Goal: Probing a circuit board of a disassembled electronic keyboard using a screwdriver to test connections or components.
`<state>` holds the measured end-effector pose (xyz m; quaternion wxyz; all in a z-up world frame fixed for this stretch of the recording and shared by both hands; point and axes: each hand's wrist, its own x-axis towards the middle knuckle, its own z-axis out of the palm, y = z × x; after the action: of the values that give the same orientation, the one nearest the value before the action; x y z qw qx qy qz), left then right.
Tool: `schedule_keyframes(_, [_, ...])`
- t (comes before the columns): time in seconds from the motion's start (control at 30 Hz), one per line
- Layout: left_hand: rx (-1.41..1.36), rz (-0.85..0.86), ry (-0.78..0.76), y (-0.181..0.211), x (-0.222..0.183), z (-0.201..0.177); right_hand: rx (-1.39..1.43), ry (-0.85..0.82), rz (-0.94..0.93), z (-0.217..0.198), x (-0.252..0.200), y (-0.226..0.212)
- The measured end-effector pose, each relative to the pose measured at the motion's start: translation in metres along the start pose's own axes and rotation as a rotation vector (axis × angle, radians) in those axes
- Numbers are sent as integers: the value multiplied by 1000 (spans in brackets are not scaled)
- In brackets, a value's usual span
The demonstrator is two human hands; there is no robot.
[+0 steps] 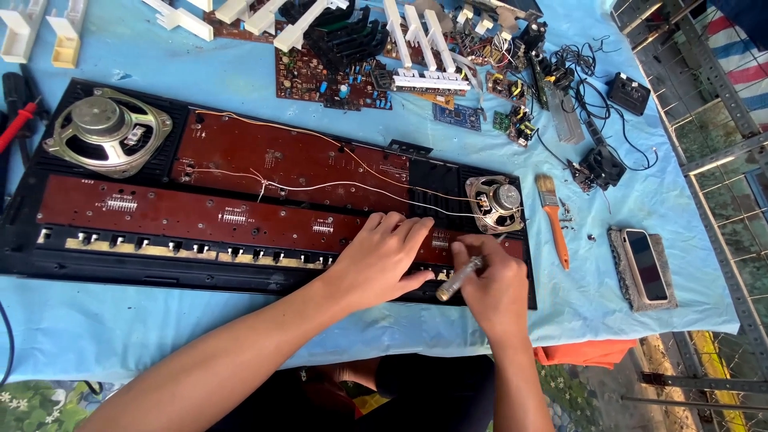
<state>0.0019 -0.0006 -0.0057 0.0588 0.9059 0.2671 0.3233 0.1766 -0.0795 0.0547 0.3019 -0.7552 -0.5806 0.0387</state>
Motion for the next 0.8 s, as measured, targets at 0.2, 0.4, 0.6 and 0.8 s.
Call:
schedule_keyframes(0.2, [-11, 9, 7, -2, -1, 2, 241, 224, 32, 7, 15, 13])
schedule_keyframes(0.4, [-13, 49, -4, 0, 0, 0, 393, 387, -46, 10, 43, 75])
schedule_keyframes(0.6, [156, 181, -35, 3, 11, -6, 325, 267, -273, 5, 37, 56])
schedule_keyframes(0.8, [260, 266, -154, 6, 28, -21, 243, 257, -260, 6, 40, 67])
